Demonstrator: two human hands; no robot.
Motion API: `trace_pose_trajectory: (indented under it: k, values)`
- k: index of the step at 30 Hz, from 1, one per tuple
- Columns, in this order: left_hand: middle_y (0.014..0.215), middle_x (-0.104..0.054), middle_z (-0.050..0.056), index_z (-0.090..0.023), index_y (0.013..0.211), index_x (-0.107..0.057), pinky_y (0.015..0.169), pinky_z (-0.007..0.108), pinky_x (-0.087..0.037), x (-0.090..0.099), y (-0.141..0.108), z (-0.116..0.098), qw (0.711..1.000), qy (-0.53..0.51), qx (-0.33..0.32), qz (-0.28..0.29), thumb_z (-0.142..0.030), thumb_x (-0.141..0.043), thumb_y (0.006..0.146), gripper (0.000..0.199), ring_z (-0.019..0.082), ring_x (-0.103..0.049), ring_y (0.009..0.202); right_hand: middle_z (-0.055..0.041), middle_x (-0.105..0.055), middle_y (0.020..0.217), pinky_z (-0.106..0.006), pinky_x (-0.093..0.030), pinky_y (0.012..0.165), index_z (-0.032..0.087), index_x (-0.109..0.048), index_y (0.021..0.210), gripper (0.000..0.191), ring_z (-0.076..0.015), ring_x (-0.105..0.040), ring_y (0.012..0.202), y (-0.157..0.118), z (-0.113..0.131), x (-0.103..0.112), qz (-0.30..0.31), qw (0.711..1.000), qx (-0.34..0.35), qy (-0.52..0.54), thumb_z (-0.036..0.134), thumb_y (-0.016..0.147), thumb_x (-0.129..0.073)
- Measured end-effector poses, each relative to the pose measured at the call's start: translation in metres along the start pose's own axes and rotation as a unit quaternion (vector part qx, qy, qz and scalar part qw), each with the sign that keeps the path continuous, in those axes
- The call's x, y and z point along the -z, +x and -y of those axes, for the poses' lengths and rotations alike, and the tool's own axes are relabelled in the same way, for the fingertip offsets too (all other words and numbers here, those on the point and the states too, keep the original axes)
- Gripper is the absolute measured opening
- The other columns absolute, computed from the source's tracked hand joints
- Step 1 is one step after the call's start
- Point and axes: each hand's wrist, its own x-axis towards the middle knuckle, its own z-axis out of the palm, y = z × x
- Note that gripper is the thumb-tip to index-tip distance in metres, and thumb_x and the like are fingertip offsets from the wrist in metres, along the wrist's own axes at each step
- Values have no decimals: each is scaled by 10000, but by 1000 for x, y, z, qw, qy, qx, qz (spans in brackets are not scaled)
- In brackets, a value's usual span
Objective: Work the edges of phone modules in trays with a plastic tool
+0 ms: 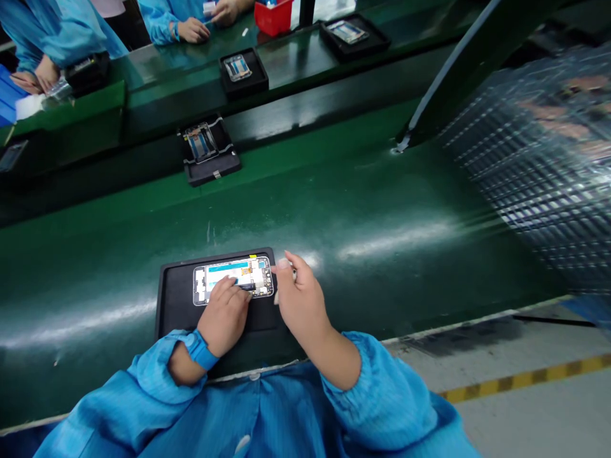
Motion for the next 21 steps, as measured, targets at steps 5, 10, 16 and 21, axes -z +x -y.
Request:
trace_pose_trajectory:
  k: [5,10,16,21]
  values:
    - [722,-598,54,-154,781,-579,921,460,-395,1,1,-2,999,19,11,33,-94,-421,780,169,229,-538,922,-84,-640,882,-356,-458,716,180,-460,1012,314,-185,-594,790,-8,-17,-18,-68,991,99,55,411,832,-347]
    - [719,-589,49,-158,779,-573,920,459,-401,1,2,-3,999,29,16,34,-91,-412,776,174,225,-543,914,-72,-645,828,-377,-451,737,197,-440,968,249,-186,-596,778,-11,-27,-25,-104,982,157,27,380,826,-350]
    - [688,-571,45,-155,735,-547,905,458,-414,1,2,-3,1000,-17,25,-9,-94,-411,780,156,214,-552,857,-61,-650,789,-349,-454,730,192,-451,948,238,-178,-599,771,-11,-26,-25,-103,981,161,33,371,836,-341]
    - [691,-576,44,-150,759,-539,912,456,-406,2,0,0,997,-63,42,-11,-113,-416,795,134,209,-548,876,-25,-641,721,-301,-457,651,201,-548,869,306,-167,-595,661,-10,-9,-10,0,998,62,10,431,833,-349]
